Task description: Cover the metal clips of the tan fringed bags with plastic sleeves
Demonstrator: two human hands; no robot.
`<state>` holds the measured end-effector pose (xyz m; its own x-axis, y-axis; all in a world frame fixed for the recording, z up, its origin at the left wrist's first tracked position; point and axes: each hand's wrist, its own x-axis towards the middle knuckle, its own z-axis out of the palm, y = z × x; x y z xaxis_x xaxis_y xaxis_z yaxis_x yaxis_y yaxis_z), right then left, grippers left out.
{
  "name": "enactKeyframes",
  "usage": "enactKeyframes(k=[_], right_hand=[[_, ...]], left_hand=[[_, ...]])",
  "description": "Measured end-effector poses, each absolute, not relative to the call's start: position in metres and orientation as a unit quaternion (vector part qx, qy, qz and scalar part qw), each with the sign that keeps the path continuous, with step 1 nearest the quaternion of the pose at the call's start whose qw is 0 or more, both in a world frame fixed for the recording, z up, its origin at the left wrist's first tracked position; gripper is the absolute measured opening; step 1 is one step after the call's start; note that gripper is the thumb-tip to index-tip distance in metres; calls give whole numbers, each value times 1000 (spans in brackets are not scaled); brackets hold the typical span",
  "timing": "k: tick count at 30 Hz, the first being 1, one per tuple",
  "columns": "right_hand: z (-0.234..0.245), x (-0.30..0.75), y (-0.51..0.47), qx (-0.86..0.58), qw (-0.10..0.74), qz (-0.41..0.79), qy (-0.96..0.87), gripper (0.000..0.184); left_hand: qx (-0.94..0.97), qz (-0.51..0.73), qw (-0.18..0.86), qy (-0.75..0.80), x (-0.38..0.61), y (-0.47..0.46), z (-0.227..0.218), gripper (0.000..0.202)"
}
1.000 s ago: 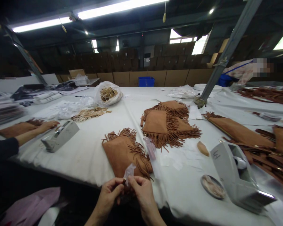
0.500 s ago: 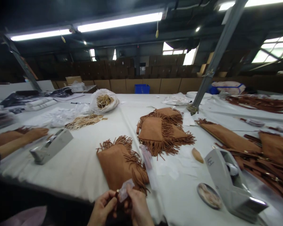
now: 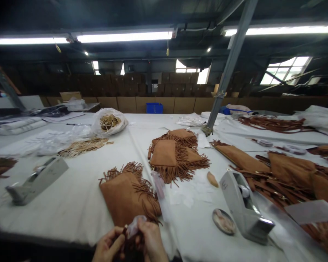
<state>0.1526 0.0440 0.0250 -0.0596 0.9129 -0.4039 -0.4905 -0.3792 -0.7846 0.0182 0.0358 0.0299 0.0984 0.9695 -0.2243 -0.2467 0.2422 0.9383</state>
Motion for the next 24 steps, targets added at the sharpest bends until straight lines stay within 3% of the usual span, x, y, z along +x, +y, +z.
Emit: enactKeyframes(k=[6,24], right_hand=[[54,158,42,-487,524,668,-206,47],[77,161,38,-542,519,550,-368,50]], left_hand=[[416,459,636,461,11,30,44,36],[499,419,574,496,16,30,44,30]])
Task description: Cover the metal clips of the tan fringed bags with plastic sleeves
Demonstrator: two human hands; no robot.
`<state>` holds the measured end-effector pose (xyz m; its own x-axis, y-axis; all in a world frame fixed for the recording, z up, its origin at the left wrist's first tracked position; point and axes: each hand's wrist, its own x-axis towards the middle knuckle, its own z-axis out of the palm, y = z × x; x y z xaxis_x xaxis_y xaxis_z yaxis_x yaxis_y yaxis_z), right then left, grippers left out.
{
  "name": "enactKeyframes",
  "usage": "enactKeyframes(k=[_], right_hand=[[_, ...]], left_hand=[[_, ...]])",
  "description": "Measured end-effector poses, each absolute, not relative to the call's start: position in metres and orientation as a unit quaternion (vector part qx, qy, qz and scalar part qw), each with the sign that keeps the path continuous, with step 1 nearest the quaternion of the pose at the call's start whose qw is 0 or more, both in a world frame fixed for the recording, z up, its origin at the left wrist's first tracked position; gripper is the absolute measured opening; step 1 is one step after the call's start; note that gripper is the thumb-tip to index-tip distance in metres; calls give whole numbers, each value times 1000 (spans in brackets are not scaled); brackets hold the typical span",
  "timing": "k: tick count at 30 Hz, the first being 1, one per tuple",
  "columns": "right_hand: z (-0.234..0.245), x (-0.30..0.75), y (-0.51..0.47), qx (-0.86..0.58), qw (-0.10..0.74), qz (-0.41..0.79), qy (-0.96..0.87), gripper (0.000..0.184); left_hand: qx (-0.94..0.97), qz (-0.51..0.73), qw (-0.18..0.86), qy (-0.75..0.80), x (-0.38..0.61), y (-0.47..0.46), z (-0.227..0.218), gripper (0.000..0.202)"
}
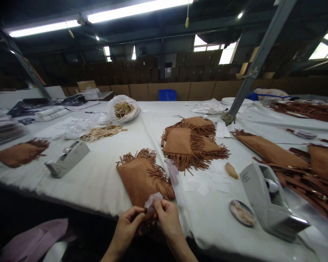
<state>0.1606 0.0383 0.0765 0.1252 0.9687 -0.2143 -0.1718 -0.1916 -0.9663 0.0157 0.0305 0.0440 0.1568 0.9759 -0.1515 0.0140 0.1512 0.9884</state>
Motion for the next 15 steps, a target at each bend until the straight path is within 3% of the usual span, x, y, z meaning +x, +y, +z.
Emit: enactKeyframes(k=[6,15], right_hand=[[71,161,37,-556,489,517,-429,50],[59,159,28,-515,463,524,-496,34]], left_hand=[[473,432,578,506,18,30,48,30],[385,490,617,481,24,24,24,73]])
